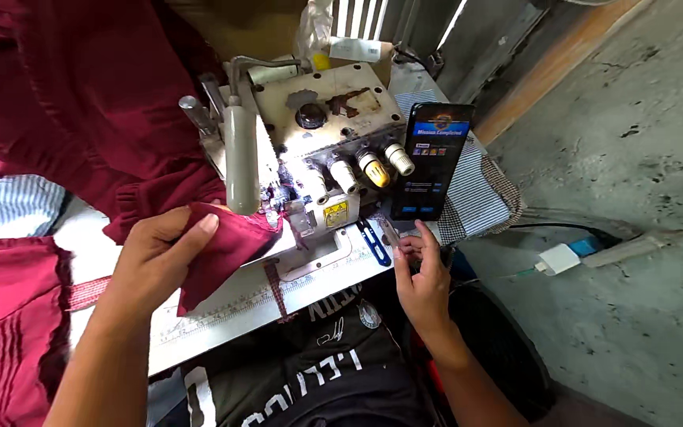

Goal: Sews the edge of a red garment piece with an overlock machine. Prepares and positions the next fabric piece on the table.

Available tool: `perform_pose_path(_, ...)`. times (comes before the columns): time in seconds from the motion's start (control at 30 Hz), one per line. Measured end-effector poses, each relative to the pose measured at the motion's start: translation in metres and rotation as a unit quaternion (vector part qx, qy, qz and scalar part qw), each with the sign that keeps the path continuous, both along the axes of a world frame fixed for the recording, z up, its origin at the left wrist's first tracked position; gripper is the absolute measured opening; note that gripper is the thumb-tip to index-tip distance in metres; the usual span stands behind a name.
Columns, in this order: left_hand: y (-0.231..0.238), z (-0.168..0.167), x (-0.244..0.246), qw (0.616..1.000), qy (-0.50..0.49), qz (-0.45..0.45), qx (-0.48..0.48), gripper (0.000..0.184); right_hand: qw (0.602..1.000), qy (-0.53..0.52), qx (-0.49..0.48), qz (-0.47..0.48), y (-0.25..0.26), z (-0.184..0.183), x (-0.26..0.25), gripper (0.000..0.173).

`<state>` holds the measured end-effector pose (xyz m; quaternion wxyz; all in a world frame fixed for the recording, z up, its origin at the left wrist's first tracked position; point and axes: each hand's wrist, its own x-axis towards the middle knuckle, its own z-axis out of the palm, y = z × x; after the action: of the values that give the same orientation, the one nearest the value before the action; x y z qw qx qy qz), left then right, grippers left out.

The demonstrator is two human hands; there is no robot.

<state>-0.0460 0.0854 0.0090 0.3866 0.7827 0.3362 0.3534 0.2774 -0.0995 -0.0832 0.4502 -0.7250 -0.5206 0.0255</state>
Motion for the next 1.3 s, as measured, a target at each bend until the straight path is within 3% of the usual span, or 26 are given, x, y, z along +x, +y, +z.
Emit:
perform_pose_path(0.07,0.012,0.008,-0.009,0.999,0.031,-0.006,0.007,0.025,1.000,-0.002,-0.011,-0.007,0.002,-0.002,-0.002,0.064)
perform_pose_path(0.2,0.034,0.023,-0.025,0.986,0.103,-0.011,0.132,0.021,1.000,-0.004,-0.012,-0.024,0.007,0.000,-0.002,0.071)
perform_pose_path(0.33,0.009,0.050,-0.002,0.973,0.146,0.059,0.172,0.026,0.999,-0.008,-0.025,-0.030,0.010,0.004,-0.001,0.073)
perform_pose_path(0.47,-0.016,0.056,0.001,0.964,0.155,0.067,0.206,0.028,1.000,0.013,0.010,-0.022,0.008,0.012,-0.005,0.068)
perform_pose_path(0.57,-0.054,0.055,0.008,0.963,0.160,0.059,0.206,0.026,0.998,0.023,0.040,0.047,0.011,0.028,-0.021,0.048)
perform_pose_path(0.67,-0.094,0.049,0.026,0.965,0.152,0.016,0.215,0.022,0.981,0.012,0.061,0.182,0.028,0.045,-0.051,0.027)
perform_pose_path(0.8,-0.109,0.030,0.039,0.952,0.151,0.003,0.266,0.021,0.933,-0.023,0.125,0.336,0.052,0.056,-0.076,0.020)
perform_pose_path(0.93,-0.114,0.010,0.045,0.963,0.103,0.032,0.246,0.011,0.922,-0.041,0.168,0.346,0.049,0.054,-0.076,0.018)
perform_pose_path(1.03,-0.107,-0.022,0.051,0.950,0.149,0.065,0.267,0.038,0.921,-0.026,0.163,0.353,0.044,0.040,-0.074,0.018)
perform_pose_path(1.1,-0.102,-0.040,0.052,0.935,0.171,0.096,0.296,0.039,0.921,-0.005,0.154,0.359,0.042,0.028,-0.072,0.020)
perform_pose_path(1.3,-0.104,-0.030,0.047,0.936,0.174,0.077,0.296,0.028,0.923,0.050,0.147,0.352,0.045,0.029,-0.074,0.021)
